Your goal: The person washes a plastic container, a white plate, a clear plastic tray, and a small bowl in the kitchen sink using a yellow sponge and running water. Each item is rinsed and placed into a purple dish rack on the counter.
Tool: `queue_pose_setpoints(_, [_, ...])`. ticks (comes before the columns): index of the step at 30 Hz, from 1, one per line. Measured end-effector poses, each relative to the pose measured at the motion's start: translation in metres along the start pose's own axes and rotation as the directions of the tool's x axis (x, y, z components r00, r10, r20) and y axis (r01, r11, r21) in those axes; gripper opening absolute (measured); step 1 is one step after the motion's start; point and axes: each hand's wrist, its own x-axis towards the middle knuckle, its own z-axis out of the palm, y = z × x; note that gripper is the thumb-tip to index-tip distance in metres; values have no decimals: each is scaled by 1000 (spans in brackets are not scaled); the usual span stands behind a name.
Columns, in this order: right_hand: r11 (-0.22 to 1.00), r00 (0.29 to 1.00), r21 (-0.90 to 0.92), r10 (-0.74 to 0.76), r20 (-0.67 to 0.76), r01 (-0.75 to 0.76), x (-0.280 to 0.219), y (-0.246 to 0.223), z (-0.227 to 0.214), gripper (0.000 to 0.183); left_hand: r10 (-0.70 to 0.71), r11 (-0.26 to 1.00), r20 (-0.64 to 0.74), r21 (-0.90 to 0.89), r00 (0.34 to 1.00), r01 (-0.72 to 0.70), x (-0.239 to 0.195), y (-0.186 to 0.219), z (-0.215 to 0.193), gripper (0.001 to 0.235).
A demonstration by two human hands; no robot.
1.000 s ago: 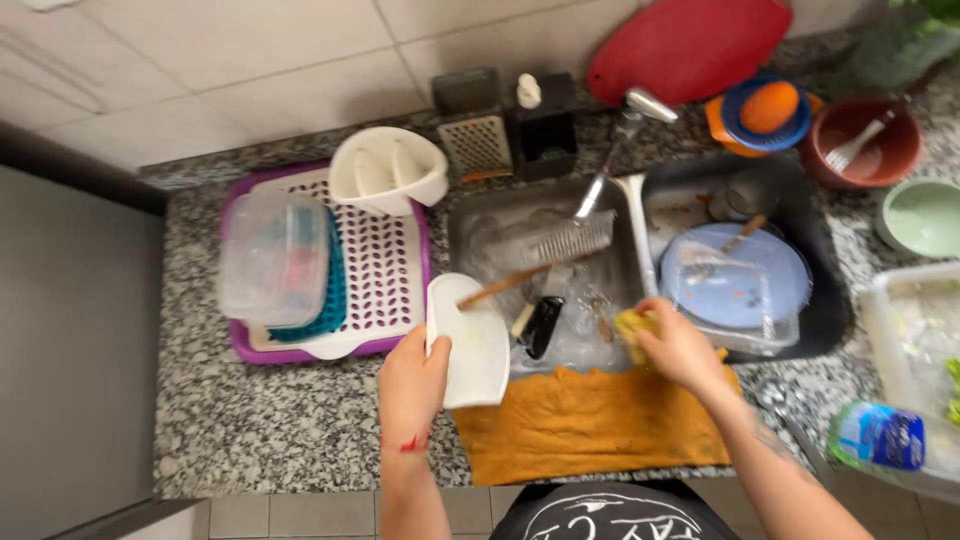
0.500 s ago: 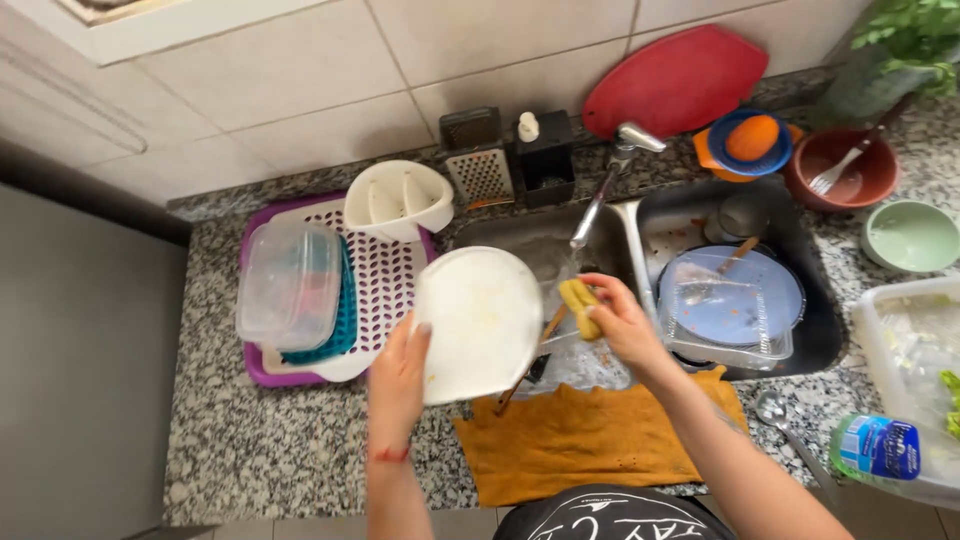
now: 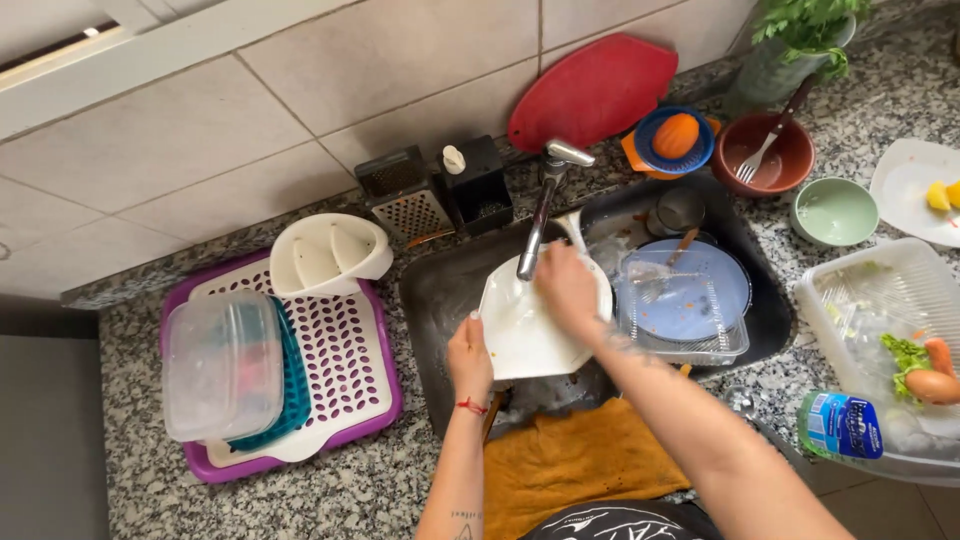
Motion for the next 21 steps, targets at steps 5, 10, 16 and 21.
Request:
queue_pose_setpoints(5, [948, 953, -98, -296, 71, 302, -33, -45, 14, 31, 74, 997, -130, 23, 989, -72, 16, 23, -12, 38])
queue_pose_setpoints(10, [918, 966, -343, -242, -88, 199, 21, 22, 39, 17, 32, 999, -142, -25, 989, -36, 13, 24, -43, 40])
queue_pose_setpoints(16, [984, 989, 110, -131, -65, 138, -41, -55, 18, 33, 144, 989, -124, 59, 982, -137, 20, 34, -39, 40])
queue_pose_setpoints(21, [908, 922, -179, -387, -17, 378, -42, 26, 40, 18, 219, 974, -178, 94, 959, -205, 26, 32, -70, 35])
